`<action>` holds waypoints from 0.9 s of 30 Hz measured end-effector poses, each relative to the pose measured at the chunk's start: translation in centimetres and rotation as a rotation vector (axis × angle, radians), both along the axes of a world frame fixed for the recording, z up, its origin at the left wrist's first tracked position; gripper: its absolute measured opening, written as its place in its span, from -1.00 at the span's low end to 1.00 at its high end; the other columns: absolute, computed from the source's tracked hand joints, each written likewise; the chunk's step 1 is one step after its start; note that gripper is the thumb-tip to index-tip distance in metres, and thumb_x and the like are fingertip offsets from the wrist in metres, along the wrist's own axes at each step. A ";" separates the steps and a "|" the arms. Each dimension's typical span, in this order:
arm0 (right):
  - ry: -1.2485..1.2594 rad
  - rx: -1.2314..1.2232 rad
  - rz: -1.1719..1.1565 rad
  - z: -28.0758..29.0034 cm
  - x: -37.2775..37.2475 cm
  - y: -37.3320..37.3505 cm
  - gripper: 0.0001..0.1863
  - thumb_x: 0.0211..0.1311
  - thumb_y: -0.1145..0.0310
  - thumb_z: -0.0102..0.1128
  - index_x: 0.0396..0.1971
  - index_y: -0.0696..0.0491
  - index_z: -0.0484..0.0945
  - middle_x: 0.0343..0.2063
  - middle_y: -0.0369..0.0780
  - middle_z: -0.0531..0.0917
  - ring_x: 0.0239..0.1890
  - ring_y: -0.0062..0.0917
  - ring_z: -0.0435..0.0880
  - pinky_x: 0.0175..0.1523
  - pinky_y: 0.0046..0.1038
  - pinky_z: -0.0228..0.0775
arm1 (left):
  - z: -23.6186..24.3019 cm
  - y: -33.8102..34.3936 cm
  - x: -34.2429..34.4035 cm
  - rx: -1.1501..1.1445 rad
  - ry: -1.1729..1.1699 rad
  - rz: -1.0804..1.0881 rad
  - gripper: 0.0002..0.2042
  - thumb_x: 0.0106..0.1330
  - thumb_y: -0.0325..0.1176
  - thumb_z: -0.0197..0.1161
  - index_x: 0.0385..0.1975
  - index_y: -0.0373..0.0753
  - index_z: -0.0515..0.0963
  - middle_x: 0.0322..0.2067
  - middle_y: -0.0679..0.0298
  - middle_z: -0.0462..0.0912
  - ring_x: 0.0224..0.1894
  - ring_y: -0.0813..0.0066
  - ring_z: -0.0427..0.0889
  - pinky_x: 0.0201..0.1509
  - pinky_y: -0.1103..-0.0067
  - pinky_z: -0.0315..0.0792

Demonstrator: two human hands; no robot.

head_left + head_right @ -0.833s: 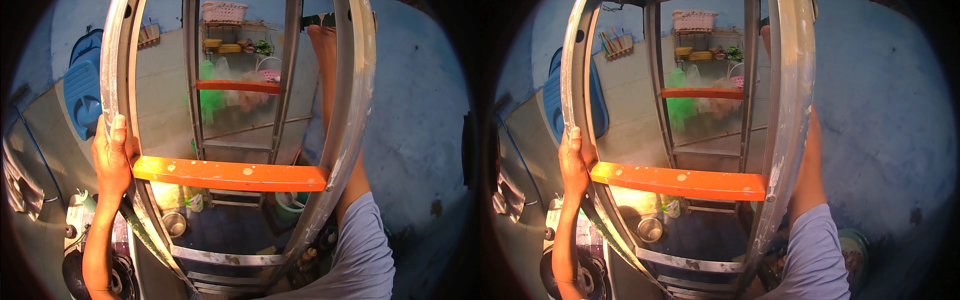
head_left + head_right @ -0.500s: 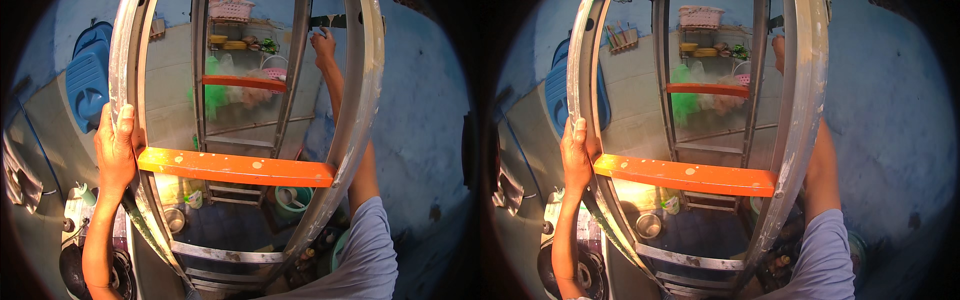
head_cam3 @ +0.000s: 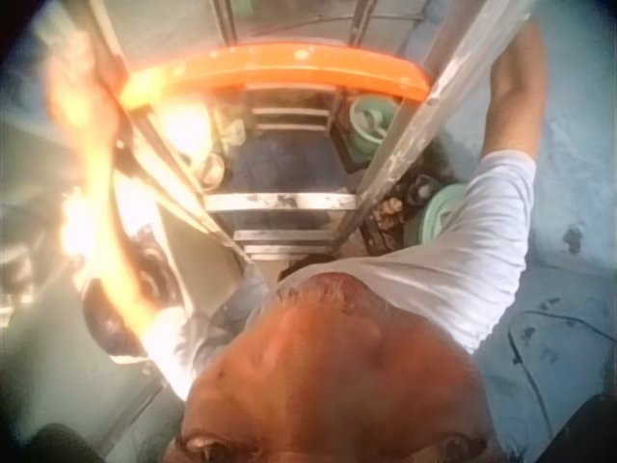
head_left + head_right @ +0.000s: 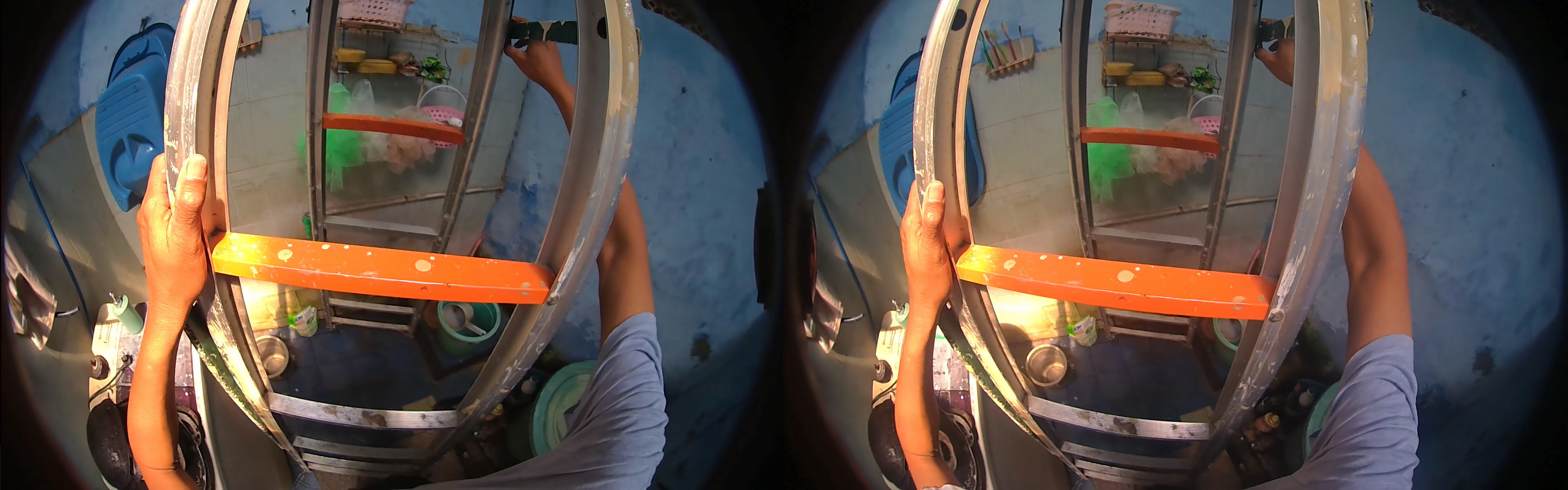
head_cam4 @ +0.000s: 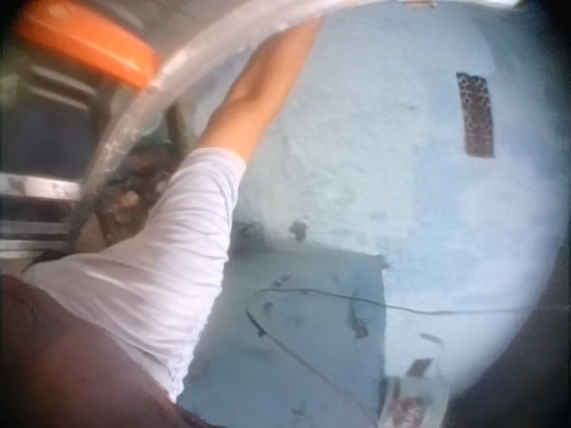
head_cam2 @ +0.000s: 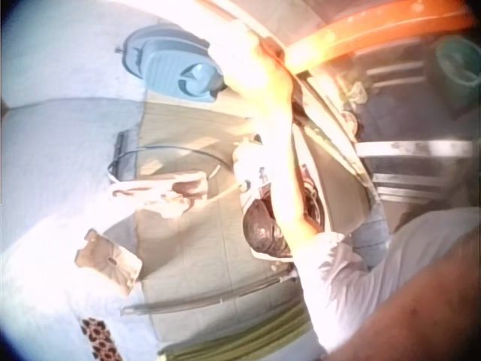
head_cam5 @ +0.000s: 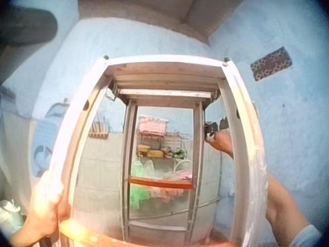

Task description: The person applies a gray paste to a damaged blue wall using a trowel and a small container. They repeatedly scoop paste and spread it over the wall surface. Later, they move a ladder, pour water from a bottle into a bucket, and wipe a green basin with a cloth.

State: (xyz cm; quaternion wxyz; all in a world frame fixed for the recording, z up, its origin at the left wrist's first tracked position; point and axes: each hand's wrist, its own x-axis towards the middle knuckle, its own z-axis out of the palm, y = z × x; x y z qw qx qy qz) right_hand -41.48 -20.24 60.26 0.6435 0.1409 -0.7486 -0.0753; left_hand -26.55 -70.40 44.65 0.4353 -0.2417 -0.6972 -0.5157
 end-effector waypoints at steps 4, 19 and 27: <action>-0.127 0.067 -0.114 1.4 0.6 -0.1 -0.45 0.01 0.22 0.30 0.08 -0.04 0.48 -0.25 -0.10 0.68 -0.26 -0.24 0.70 -0.15 -0.33 0.50 | 0.0 -0.1 -0.1 0.001 0.009 -0.022 -0.63 0.39 -0.06 0.06 -0.24 -0.33 0.44 -0.71 0.41 0.31 -0.64 0.72 0.24 -0.56 0.66 0.17; 0.187 -0.611 0.507 -8.7 2.3 -5.8 -0.42 0.10 0.18 0.19 0.14 0.05 0.38 0.04 -0.08 0.44 0.07 -0.31 0.47 0.17 -0.29 0.29 | 0.2 -0.2 0.0 -0.026 0.014 0.019 -0.62 0.40 -0.04 0.04 -0.25 -0.32 0.44 -0.66 0.40 0.33 -0.60 0.73 0.26 -0.55 0.67 0.19; 0.018 -0.312 -0.040 -15.7 -0.1 0.3 -0.59 0.08 0.20 0.17 -0.07 0.06 0.50 -0.22 0.02 0.58 -0.12 -0.13 0.54 -0.04 -0.19 0.41 | -0.7 -3.2 -2.9 0.094 -0.172 -0.102 -0.56 0.42 -0.03 0.03 -0.01 -0.33 0.47 -0.32 0.31 0.50 -0.28 0.67 0.43 -0.15 0.68 0.35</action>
